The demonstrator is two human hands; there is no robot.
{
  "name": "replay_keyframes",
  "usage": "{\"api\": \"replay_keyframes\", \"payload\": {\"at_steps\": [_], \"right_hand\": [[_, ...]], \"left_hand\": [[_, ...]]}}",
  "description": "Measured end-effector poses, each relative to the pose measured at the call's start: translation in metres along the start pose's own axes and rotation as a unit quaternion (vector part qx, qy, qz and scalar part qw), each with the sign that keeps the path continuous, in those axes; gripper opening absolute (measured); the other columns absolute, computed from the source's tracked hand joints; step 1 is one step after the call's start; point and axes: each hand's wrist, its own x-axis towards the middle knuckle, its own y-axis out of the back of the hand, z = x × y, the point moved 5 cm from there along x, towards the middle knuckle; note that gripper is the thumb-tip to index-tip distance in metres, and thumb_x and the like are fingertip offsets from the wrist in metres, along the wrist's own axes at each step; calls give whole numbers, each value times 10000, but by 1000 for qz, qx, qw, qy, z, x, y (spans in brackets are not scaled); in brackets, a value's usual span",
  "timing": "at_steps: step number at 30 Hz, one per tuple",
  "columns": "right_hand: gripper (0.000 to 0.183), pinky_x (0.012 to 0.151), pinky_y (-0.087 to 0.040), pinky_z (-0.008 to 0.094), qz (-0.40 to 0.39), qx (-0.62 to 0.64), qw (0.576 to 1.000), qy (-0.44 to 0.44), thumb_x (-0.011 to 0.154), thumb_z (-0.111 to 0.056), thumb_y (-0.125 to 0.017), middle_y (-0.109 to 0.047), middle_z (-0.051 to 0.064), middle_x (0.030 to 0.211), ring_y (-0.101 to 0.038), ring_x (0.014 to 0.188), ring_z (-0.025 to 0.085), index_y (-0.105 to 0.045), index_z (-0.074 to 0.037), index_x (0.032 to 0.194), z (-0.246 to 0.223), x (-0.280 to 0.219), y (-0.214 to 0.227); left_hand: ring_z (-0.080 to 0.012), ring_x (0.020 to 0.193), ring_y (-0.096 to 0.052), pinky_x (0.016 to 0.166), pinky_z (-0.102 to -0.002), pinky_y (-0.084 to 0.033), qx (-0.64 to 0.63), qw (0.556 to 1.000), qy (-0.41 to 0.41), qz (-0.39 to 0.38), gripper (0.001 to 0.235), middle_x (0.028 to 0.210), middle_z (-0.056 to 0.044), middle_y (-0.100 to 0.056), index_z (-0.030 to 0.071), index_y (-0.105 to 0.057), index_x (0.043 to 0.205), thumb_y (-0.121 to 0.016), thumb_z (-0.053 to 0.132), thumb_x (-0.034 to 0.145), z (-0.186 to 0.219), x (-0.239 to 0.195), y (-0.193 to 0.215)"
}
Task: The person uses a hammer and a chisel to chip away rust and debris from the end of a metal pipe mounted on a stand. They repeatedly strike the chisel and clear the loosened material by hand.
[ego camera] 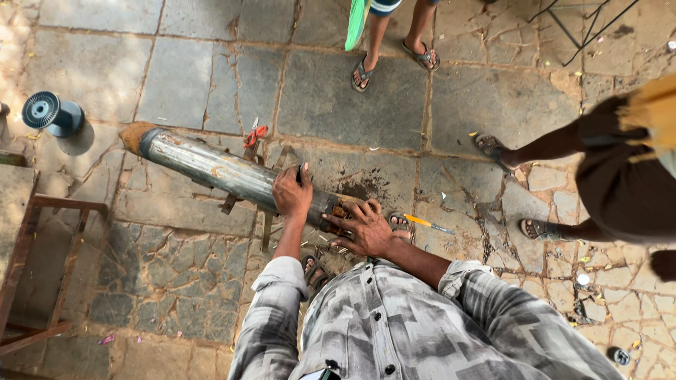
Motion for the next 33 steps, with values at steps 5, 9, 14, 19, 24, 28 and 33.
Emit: {"api": "replay_keyframes", "payload": {"at_steps": [5, 9, 14, 19, 24, 28, 33], "right_hand": [[579, 1098, -236, 569, 28, 14, 999, -19, 983, -706, -394, -477, 155, 1380, -419, 1281, 304, -508, -476, 1502, 13, -2, 3], [554, 1074, -252, 578, 49, 8, 998, -29, 977, -682, -436, -471, 156, 1365, -412, 1271, 327, -526, -470, 1481, 16, 0, 6], [643, 1107, -291, 524, 24, 136, 983, -122, 898, -734, -524, -460, 153, 1397, -405, 1287, 326, -514, -456, 1477, 31, 5, 7], [770, 1074, -244, 550, -50, 81, 986, -141, 833, -742, -556, -377, 211, 1466, -349, 1307, 374, -419, -439, 1527, 30, 7, 1], [712, 1091, -201, 605, -5, -13, 999, -44, 943, -716, -471, -401, 175, 1447, -361, 1312, 370, -411, -383, 1571, 17, 8, 7], [589, 1085, -228, 575, -72, 28, 992, -98, 914, -710, -509, -377, 141, 1495, -331, 1329, 375, -535, -465, 1448, 31, 6, 1], [728, 1122, -266, 589, 30, 204, 969, -137, 797, -683, -696, -441, 156, 1333, -344, 1326, 361, -601, -359, 1442, 35, 8, 0]], "left_hand": [[-306, 899, -743, 937, -465, -566, -1, 1000, -19, 22, 398, 973, -151, -774, 39, -749, 966, -592, 399, 1027, -2, -1, -1], [-301, 899, -744, 951, -458, -562, -6, 1000, -13, 16, 413, 983, -159, -772, 40, -750, 966, -593, 415, 1037, 1, -1, 0], [-306, 928, -741, 941, -447, -568, -5, 999, -23, 25, 425, 996, -167, -770, 28, -748, 965, -578, 410, 1042, 6, -2, 3], [-311, 909, -736, 902, -446, -578, 15, 1000, 10, -19, 432, 959, -182, -759, 21, -740, 959, -563, 404, 1058, 3, -1, -3], [-303, 911, -737, 896, -441, -584, 0, 1000, 4, -10, 436, 965, -171, -759, 29, -734, 950, -567, 418, 1054, 2, 3, -3], [-295, 892, -735, 883, -443, -578, -13, 1000, -2, -3, 413, 952, -141, -770, 61, -745, 947, -538, 409, 1030, 2, -1, -2], [-281, 884, -730, 861, -423, -578, -5, 1000, -1, -5, 457, 943, -140, -762, 61, -740, 954, -513, 443, 1063, 9, 3, 4]]}}
